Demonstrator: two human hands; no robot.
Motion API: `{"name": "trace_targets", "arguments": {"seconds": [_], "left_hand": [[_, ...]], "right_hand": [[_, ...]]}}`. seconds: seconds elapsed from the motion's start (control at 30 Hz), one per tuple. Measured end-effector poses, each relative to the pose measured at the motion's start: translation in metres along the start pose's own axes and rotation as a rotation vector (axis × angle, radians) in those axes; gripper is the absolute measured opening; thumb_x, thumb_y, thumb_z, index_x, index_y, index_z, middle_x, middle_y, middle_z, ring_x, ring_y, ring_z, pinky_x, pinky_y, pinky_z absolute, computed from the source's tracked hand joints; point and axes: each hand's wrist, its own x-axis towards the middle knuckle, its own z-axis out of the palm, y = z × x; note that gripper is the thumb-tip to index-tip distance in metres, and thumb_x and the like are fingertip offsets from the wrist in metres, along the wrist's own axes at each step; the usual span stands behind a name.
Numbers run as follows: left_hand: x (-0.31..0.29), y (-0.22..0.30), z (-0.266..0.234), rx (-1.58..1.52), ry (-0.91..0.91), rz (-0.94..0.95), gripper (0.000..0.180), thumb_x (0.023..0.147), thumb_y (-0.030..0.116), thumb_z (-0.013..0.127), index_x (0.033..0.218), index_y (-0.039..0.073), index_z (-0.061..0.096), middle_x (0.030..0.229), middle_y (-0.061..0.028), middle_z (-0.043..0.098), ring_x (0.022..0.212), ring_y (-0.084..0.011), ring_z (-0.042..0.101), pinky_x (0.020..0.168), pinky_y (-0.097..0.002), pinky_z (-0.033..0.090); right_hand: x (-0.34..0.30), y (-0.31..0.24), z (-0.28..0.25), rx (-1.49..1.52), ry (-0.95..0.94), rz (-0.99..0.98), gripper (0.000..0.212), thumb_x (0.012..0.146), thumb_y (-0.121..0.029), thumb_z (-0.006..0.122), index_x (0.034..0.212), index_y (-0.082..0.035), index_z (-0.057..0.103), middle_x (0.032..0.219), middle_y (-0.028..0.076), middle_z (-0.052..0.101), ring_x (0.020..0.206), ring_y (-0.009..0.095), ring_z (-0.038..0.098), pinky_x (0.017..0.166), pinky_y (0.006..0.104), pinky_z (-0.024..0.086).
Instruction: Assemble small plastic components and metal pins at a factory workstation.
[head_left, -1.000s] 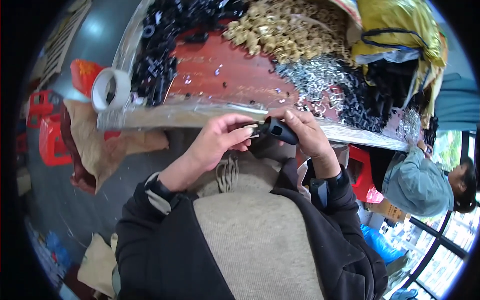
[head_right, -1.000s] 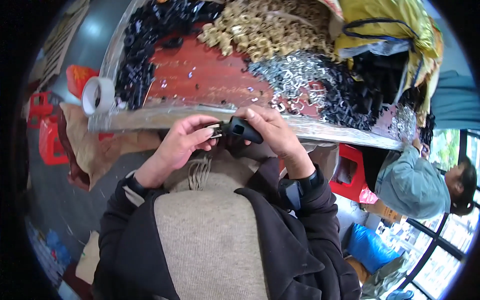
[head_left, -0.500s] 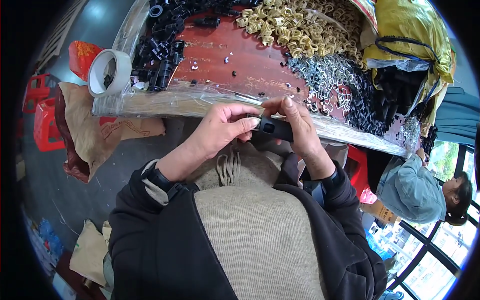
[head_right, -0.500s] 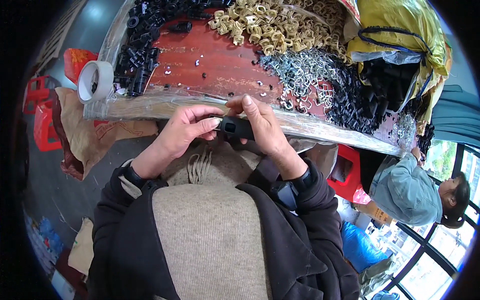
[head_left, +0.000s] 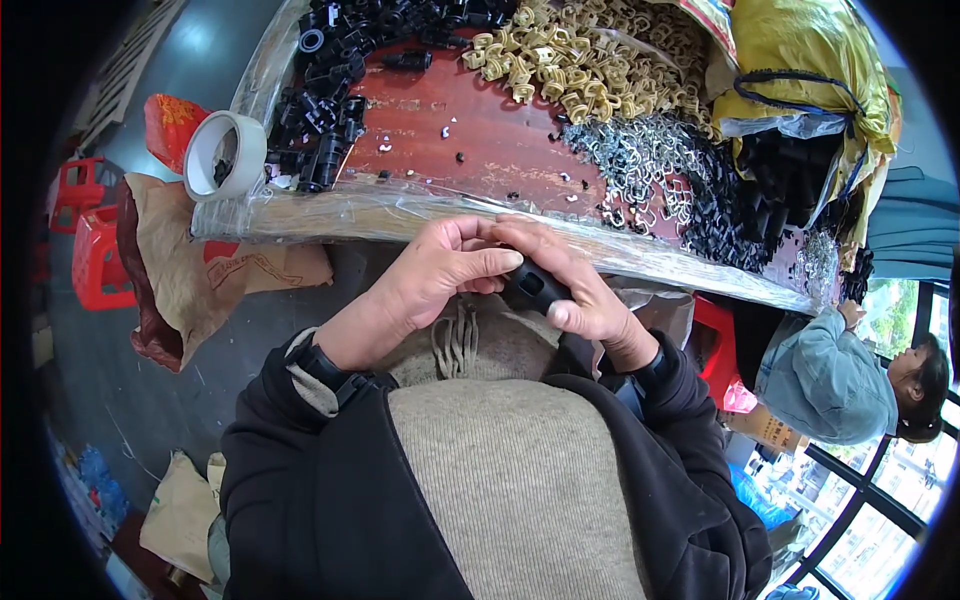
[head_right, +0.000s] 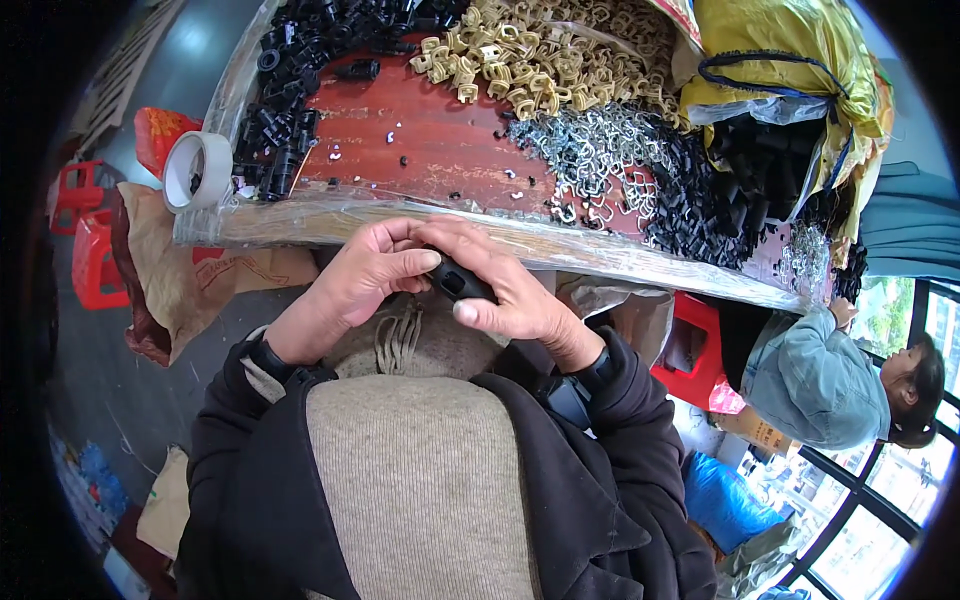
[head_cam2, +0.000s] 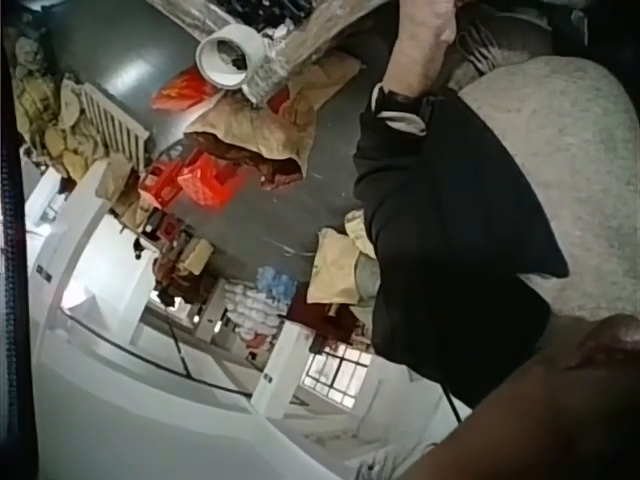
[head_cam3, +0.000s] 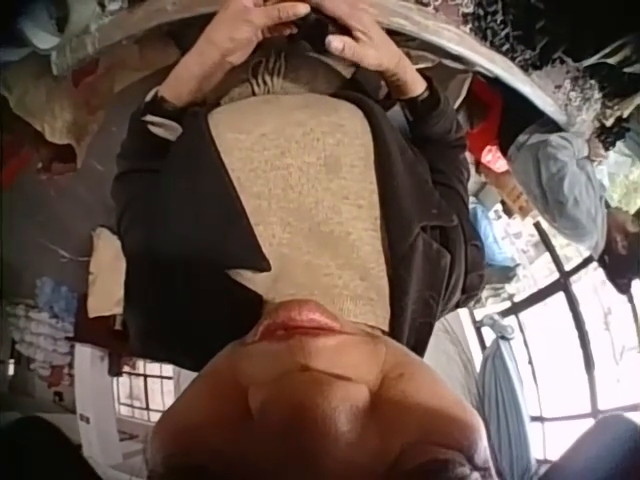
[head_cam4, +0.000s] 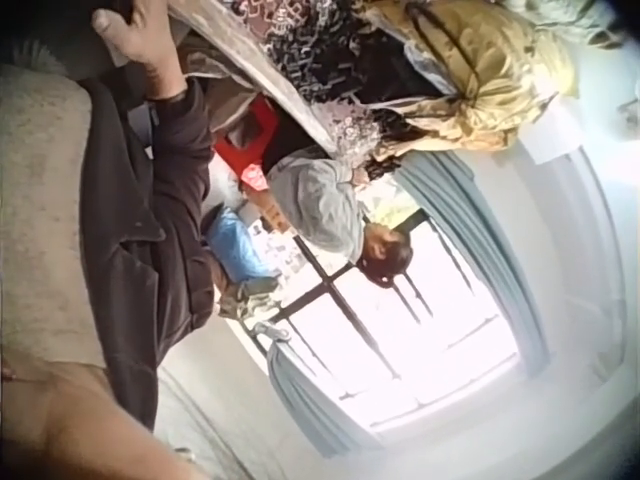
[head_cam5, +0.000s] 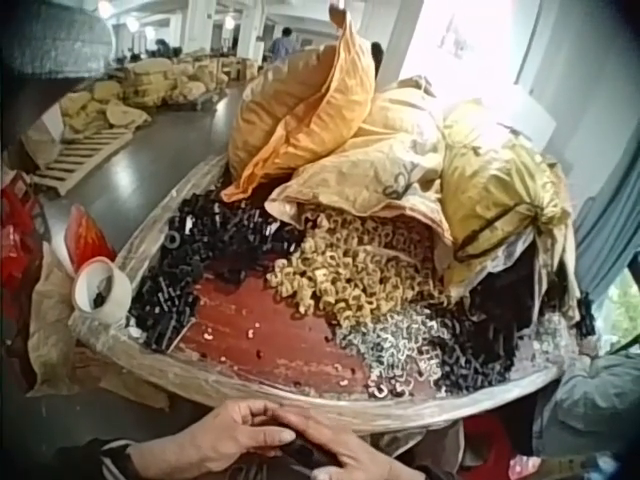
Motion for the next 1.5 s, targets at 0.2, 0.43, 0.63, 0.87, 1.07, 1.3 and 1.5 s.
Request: {"name": "trace_targets", "arguments": {"seconds": [0.2,0.43,0.63,0.87,1.07,1.3,1.5], "left_hand": [[0.001,-0.003,0.004,-0.013,-0.014,-0.001,0.037,0.074,0.016,0.062,0.106,0.005,0.047,0.083,0.0001,0.055,0.072,-0.0071,0.053,0.062,-0.0197,0.046],[0.003,0.000,0.005,-0.115,-0.032,-0.117,0.038,0.079,0.036,0.052,0.104,0.007,0.045,0.080,-0.0060,0.057,0.066,-0.0126,0.056,0.060,-0.0216,0.046],[0.009,-0.003,0.004,-0.129,0.030,-0.092,0.036,0.083,0.037,0.045,0.103,0.007,0.045,0.080,-0.0069,0.056,0.066,-0.0127,0.056,0.059,-0.0217,0.046],[0.012,-0.006,0.002,-0.141,0.041,-0.050,0.030,0.085,0.031,0.044,0.103,0.007,0.045,0.078,-0.0060,0.056,0.066,-0.0126,0.056,0.059,-0.0211,0.046],[0.012,-0.007,0.001,-0.161,0.052,-0.045,0.027,0.085,0.027,0.042,0.103,0.007,0.044,0.078,-0.0059,0.057,0.067,-0.0131,0.056,0.058,-0.0208,0.046],[0.009,-0.009,0.002,-0.167,0.066,-0.033,0.027,0.086,0.026,0.042,0.106,0.007,0.043,0.079,-0.0065,0.057,0.068,-0.0130,0.056,0.058,-0.0202,0.046],[0.006,-0.011,0.002,-0.156,0.089,-0.034,0.029,0.086,0.022,0.041,0.109,0.004,0.041,0.080,-0.0084,0.057,0.068,-0.0135,0.057,0.057,-0.0213,0.047]], "right_hand": [[-0.006,-0.005,-0.005,0.021,-0.080,0.012,0.087,0.063,-0.066,0.043,0.117,0.002,0.038,0.115,0.017,0.042,0.108,0.029,0.039,0.093,0.0378,0.024],[-0.015,-0.014,-0.004,0.486,0.156,0.226,0.095,0.059,-0.073,0.042,0.117,0.003,0.037,0.110,0.015,0.046,0.101,0.023,0.045,0.090,0.0328,0.031],[-0.013,-0.009,-0.006,0.602,0.229,0.224,0.100,0.058,-0.077,0.037,0.115,0.005,0.037,0.106,0.015,0.048,0.097,0.021,0.048,0.087,0.0310,0.035],[-0.014,-0.005,-0.005,0.707,0.237,0.243,0.101,0.058,-0.077,0.037,0.114,0.006,0.037,0.104,0.015,0.049,0.096,0.020,0.048,0.086,0.0298,0.036],[-0.015,-0.005,-0.006,0.665,0.224,0.218,0.100,0.058,-0.077,0.039,0.113,0.006,0.038,0.102,0.013,0.050,0.094,0.018,0.049,0.083,0.0279,0.038],[-0.023,0.000,-0.004,0.668,0.186,0.215,0.096,0.058,-0.075,0.042,0.110,0.006,0.040,0.098,0.012,0.051,0.090,0.017,0.051,0.081,0.0270,0.039],[-0.028,0.005,-0.001,0.685,0.262,0.198,0.084,0.062,-0.068,0.047,0.102,0.005,0.045,0.089,0.011,0.054,0.081,0.016,0.053,0.073,0.0268,0.043]]}}
